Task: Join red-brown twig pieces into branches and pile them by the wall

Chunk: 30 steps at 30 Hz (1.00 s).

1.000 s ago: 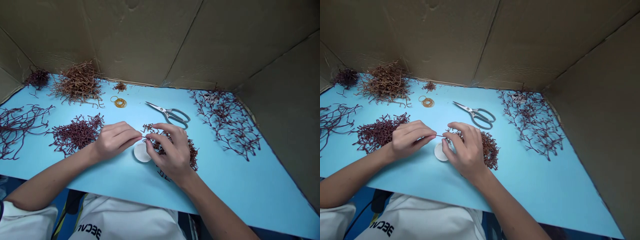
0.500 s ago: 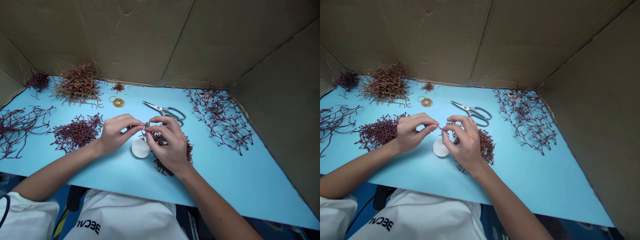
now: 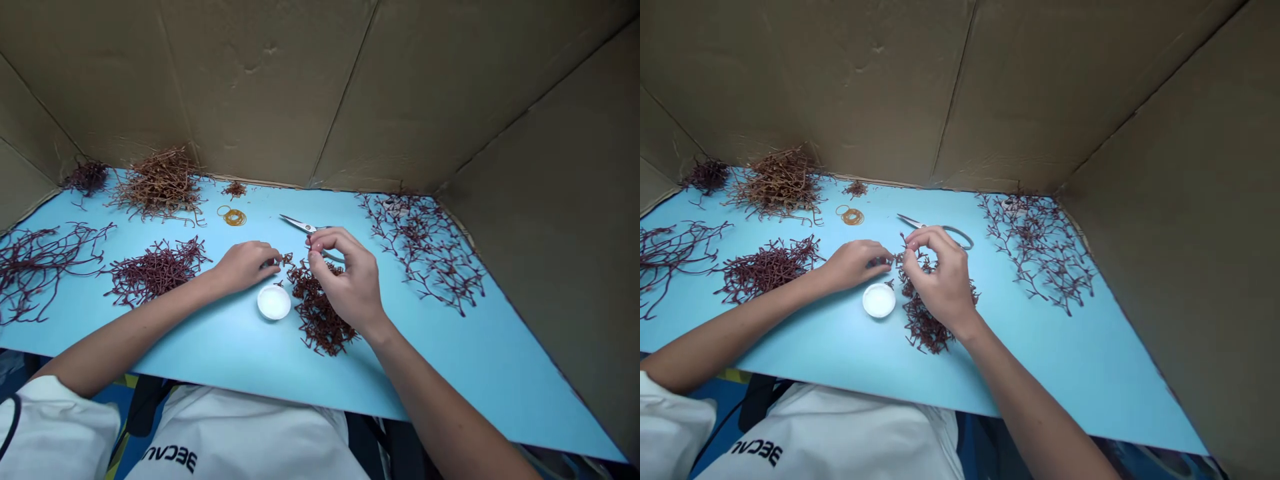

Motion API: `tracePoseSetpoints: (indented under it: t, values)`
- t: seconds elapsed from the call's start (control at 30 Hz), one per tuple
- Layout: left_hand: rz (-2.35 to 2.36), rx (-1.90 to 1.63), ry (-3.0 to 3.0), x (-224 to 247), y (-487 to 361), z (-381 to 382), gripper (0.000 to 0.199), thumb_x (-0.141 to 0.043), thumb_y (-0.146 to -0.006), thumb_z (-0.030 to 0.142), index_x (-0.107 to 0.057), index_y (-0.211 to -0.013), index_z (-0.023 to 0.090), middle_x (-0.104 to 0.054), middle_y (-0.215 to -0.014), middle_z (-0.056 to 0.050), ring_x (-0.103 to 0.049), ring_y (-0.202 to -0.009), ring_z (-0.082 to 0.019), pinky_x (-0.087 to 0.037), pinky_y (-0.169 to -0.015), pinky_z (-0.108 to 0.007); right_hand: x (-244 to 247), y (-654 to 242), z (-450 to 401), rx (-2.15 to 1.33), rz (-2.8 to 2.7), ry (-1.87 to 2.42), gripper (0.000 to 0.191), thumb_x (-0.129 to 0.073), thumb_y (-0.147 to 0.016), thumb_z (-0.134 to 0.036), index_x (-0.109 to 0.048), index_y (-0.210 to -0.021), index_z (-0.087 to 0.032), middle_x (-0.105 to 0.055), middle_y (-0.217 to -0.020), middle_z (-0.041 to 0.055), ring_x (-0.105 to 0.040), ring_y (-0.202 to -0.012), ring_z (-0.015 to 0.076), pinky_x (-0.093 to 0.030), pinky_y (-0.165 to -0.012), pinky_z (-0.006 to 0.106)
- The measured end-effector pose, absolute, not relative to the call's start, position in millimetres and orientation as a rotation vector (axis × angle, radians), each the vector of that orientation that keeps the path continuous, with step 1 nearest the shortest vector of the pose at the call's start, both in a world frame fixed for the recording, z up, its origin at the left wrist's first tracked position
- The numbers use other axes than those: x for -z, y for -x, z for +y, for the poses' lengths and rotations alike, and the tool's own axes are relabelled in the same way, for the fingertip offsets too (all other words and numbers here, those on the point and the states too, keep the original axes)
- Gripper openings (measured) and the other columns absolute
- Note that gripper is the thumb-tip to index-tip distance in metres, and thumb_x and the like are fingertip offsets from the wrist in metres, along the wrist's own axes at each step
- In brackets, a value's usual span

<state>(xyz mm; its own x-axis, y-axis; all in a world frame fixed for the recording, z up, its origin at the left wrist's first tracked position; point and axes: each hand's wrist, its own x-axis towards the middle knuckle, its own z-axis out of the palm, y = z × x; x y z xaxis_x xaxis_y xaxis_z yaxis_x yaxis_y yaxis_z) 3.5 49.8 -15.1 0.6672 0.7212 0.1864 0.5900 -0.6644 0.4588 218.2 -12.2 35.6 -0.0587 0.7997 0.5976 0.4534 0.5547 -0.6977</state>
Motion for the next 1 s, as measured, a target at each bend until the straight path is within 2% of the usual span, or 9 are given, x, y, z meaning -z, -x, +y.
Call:
tracePoseSetpoints:
  t: [0.17,0.33,0.4,0.5,0.57,0.77,1.0]
  values:
    - [1.005,-0.530,-2.505,21.8,-5.7,46.6,0.013,-0.066,-0.100,0.018,-0.078,-0.099,0.020,-0.078,-0.097,-0.007,-0.070,-0.094,-0.023,-0.049,-0.077,-0.032,-37.4,-218.2,-9.8,-0.536,-1.707,1.069,0.015,-0.063,-0.093,-0.015,-0.061,-0.082,-0.024,-0.070,-0.094,0.0025,-0.067,-0.093,0.0206,-0.052,-0.088,0.039]
    - [1.008,-0.659,-2.340,9.9,1.9,41.7,0.007,-0.069,-0.099,0.020,-0.075,-0.096,0.020,-0.080,-0.096,-0.005,-0.072,-0.089,-0.020,-0.053,-0.080,-0.032,-29.4,-218.2,-8.0,-0.670,-1.690,1.056,0.013,-0.062,-0.097,-0.019,-0.062,-0.085,-0.024,-0.070,-0.096,0.0032,-0.066,-0.095,0.0203,-0.052,-0.086,0.038]
    - [0.988,-0.786,-2.126,4.0,4.0,40.4,0.009,-0.070,-0.099,0.023,-0.074,-0.093,0.018,-0.080,-0.093,-0.005,-0.072,-0.084,-0.018,-0.054,-0.073,-0.029,-26.7,-217.0,-8.8,-0.700,-1.679,1.042,0.012,-0.062,-0.098,-0.020,-0.062,-0.087,-0.024,-0.069,-0.097,0.0031,-0.066,-0.095,0.0201,-0.052,-0.086,0.038]
    - [0.903,-0.928,-1.713,-2.8,3.6,39.3,0.015,-0.072,-0.097,0.030,-0.072,-0.092,0.016,-0.080,-0.086,-0.007,-0.073,-0.074,-0.016,-0.053,-0.055,-0.022,-25.7,-215.0,-11.3,-0.672,-1.694,1.028,0.012,-0.063,-0.098,-0.017,-0.062,-0.088,-0.024,-0.069,-0.097,0.0025,-0.066,-0.094,0.0195,-0.053,-0.086,0.037]
    - [0.835,-0.977,-1.511,-6.4,1.4,37.7,0.018,-0.075,-0.095,0.032,-0.071,-0.092,0.015,-0.080,-0.082,-0.008,-0.073,-0.069,-0.015,-0.053,-0.050,-0.021,-26.5,-213.9,-13.4,-0.651,-1.701,1.029,0.012,-0.063,-0.097,-0.015,-0.062,-0.089,-0.024,-0.069,-0.097,0.0024,-0.066,-0.094,0.0193,-0.053,-0.086,0.037]
    - [0.714,-1.047,-1.331,-17.5,-6.2,22.6,0.014,-0.086,-0.087,0.025,-0.078,-0.092,0.015,-0.083,-0.081,-0.007,-0.074,-0.060,-0.014,-0.062,-0.055,-0.024,-27.3,-209.7,-20.5,-0.637,-1.691,1.023,0.013,-0.064,-0.096,-0.013,-0.063,-0.088,-0.024,-0.070,-0.101,0.0032,-0.067,-0.097,0.0195,-0.055,-0.087,0.036]
    - [0.735,-1.129,-1.323,-18.9,-9.8,11.6,0.010,-0.090,-0.083,0.024,-0.085,-0.088,0.017,-0.084,-0.084,-0.007,-0.075,-0.063,-0.015,-0.063,-0.054,-0.023,-24.6,-203.4,-26.9,-0.713,-1.649,1.030,0.013,-0.065,-0.095,-0.014,-0.063,-0.087,-0.024,-0.073,-0.103,0.0051,-0.071,-0.094,0.0212,-0.058,-0.084,0.039]
